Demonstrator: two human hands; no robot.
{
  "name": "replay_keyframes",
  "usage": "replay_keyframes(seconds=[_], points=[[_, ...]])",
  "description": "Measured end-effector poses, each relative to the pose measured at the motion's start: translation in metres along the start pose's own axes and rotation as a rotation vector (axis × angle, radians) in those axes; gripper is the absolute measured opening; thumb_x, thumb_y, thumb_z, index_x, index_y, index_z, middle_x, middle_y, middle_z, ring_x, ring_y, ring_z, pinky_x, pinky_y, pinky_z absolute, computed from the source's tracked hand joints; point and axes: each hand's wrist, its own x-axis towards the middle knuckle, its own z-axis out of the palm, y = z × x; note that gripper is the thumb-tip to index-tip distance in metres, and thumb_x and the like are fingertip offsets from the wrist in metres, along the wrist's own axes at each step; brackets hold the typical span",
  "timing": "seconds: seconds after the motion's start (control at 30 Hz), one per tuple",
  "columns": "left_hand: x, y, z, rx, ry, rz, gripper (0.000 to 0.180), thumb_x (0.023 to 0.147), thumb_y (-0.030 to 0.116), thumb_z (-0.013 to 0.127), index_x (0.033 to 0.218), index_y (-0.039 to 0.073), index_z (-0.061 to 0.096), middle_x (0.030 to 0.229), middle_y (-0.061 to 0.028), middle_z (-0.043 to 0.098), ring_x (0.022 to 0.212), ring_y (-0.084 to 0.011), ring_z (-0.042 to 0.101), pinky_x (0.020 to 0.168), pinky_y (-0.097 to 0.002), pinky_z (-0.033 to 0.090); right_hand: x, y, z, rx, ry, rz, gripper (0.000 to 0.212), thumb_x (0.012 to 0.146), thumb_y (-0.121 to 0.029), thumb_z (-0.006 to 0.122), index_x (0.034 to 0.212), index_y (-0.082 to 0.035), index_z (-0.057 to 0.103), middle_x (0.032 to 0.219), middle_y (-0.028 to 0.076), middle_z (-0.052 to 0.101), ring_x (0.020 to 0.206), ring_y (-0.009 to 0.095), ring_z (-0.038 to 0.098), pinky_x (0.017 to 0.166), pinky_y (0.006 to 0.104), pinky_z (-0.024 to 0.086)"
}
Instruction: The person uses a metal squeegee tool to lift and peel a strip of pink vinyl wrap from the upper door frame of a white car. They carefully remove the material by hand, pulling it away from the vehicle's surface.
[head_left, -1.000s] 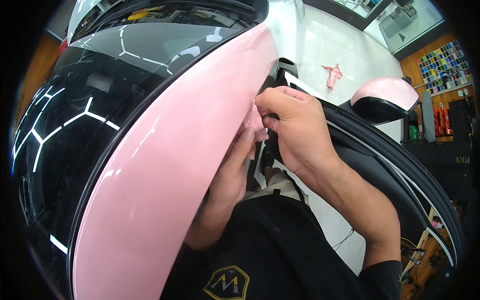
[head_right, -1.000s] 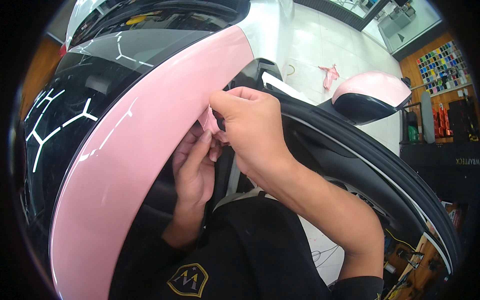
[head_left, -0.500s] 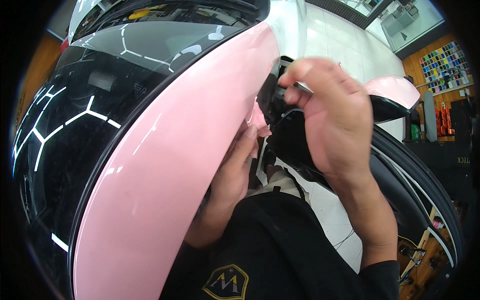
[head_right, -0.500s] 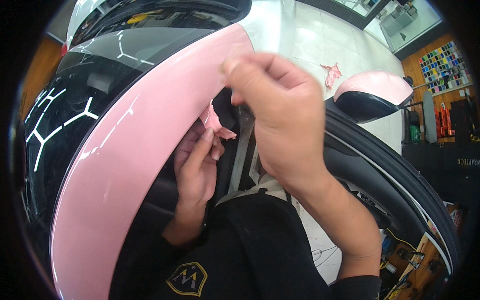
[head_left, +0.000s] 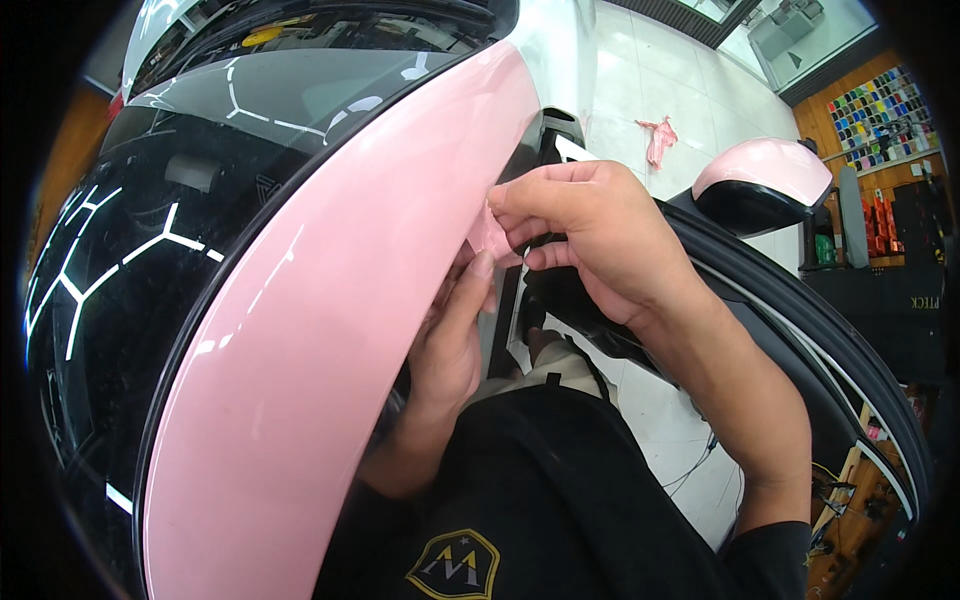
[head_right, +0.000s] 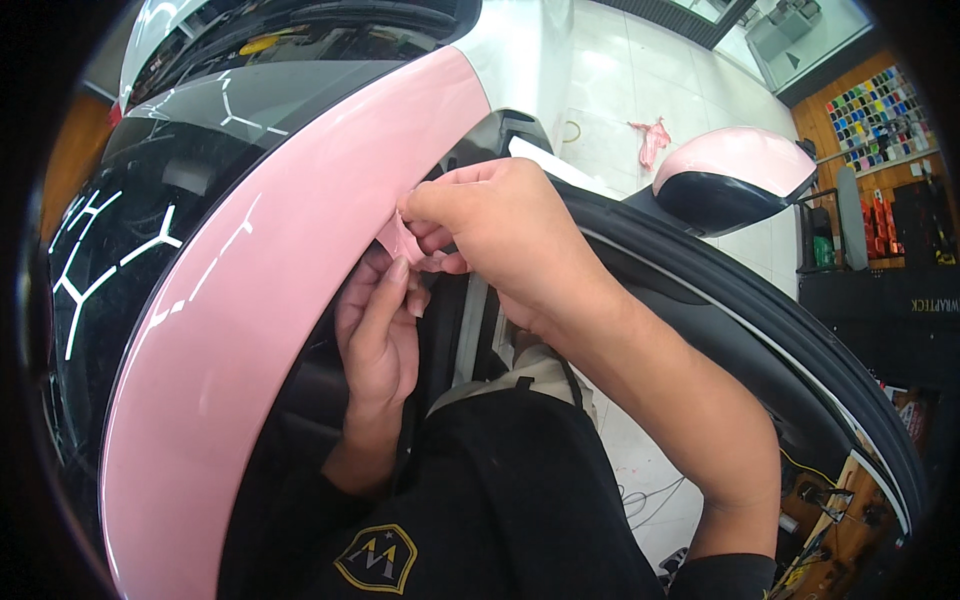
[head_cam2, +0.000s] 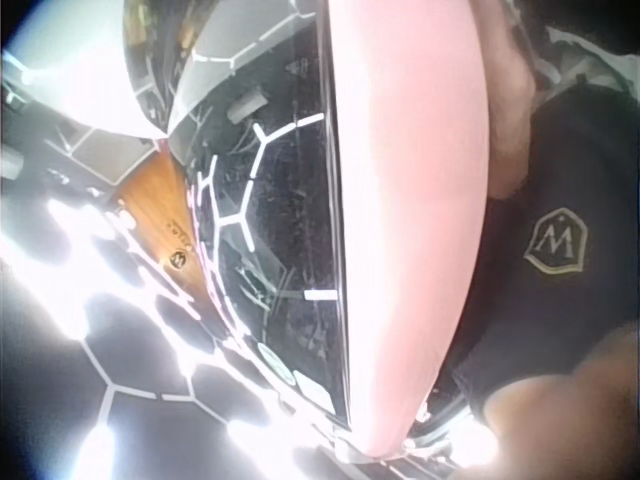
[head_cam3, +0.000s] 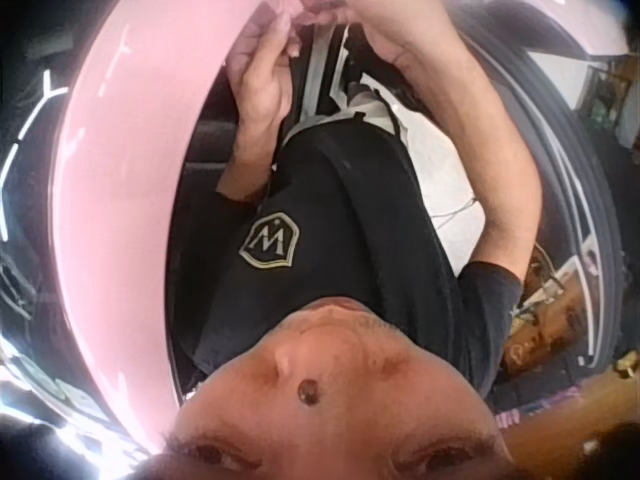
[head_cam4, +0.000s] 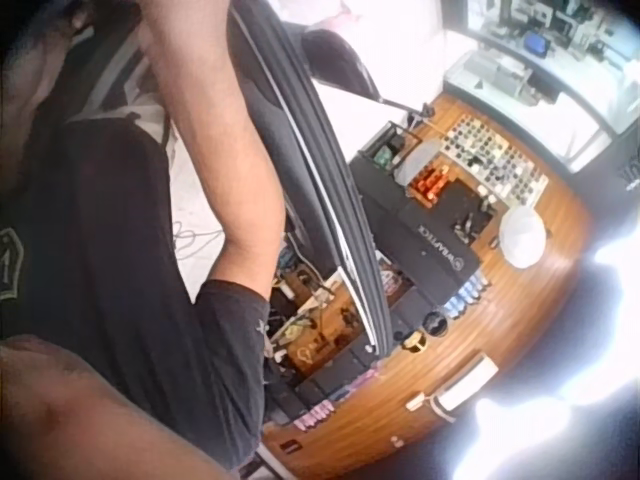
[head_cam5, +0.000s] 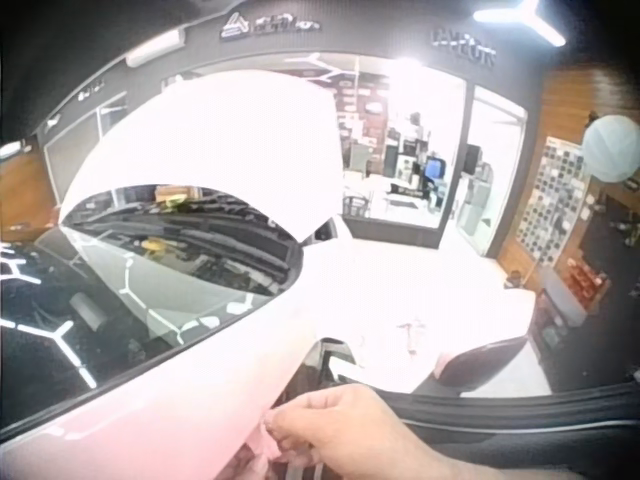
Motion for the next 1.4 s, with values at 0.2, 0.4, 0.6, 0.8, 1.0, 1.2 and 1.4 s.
replay_keyframes(seconds=[0.2,0.4,0.6,0.8,1.0,1.2,1.4], points=[[-0.001,0.000,-0.001,-0.008,0.016,0.007,0.015,0.102,0.013,0.059,0.113,0.003,0.062,0.099,-0.0044,0.066,0.081,-0.0072,0.052,0.072,-0.0243,0.041,0.006,0.003,0.003,0.052,0.016,-0.024,0.015,0.089,-0.016,0.071,0.089,-0.001,0.071,0.083,0.004,0.068,0.076,0.011,0.061,0.069,0.0268,0.047],[0.000,-0.005,-0.002,-0.032,-0.026,0.020,0.016,0.102,0.012,0.059,0.115,0.004,0.061,0.101,-0.0041,0.066,0.082,-0.0069,0.052,0.072,-0.0240,0.041,0.012,0.014,0.021,0.234,0.158,-0.127,0.023,0.084,-0.005,0.066,0.063,-0.002,0.059,0.064,0.003,0.058,0.055,0.010,0.052,0.050,0.0279,0.040],[0.000,-0.001,-0.001,-0.027,0.008,0.008,0.018,0.102,0.011,0.058,0.118,0.003,0.061,0.110,-0.0058,0.066,0.082,-0.0070,0.052,0.072,-0.0237,0.041,0.004,0.016,0.030,0.375,0.167,-0.148,0.012,0.085,-0.001,0.064,0.073,0.001,0.062,0.067,0.006,0.061,0.057,0.011,0.055,0.050,0.0274,0.042],[-0.002,0.006,0.007,-0.042,0.030,-0.026,0.017,0.102,0.010,0.058,0.118,0.003,0.062,0.108,-0.0059,0.067,0.081,-0.0069,0.052,0.072,-0.0235,0.041,0.005,0.027,0.025,0.378,0.138,-0.162,0.008,0.089,-0.003,0.066,0.082,0.000,0.065,0.082,0.004,0.063,0.075,0.012,0.057,0.075,0.0287,0.046],[-0.003,0.000,0.001,-0.065,0.005,-0.001,0.012,0.102,0.011,0.058,0.112,0.004,0.062,0.105,-0.0055,0.066,0.079,-0.0068,0.051,0.072,-0.0235,0.041,0.005,0.031,0.026,0.429,0.123,-0.178,0.006,0.089,-0.003,0.066,0.087,0.002,0.067,0.084,0.005,0.065,0.078,0.012,0.058,0.077,0.0288,0.046],[-0.001,0.004,0.005,-0.025,0.015,-0.013,0.009,0.102,0.011,0.058,0.109,0.005,0.061,0.098,-0.0031,0.063,0.079,-0.0070,0.050,0.071,-0.0240,0.041,0.007,0.045,0.016,0.452,0.046,-0.212,0.013,0.094,-0.008,0.064,0.095,0.004,0.070,0.086,0.006,0.067,0.079,0.013,0.060,0.079,0.0291,0.047],[-0.001,0.003,0.003,-0.033,-0.001,0.005,0.011,0.102,0.010,0.057,0.111,0.004,0.060,0.100,-0.0042,0.064,0.081,-0.0065,0.052,0.071,-0.0241,0.041,0.004,0.028,0.007,0.360,0.037,-0.068,0.017,0.095,-0.013,0.065,0.097,0.002,0.072,0.088,0.006,0.070,0.081,0.011,0.063,0.073,0.0255,0.048]])
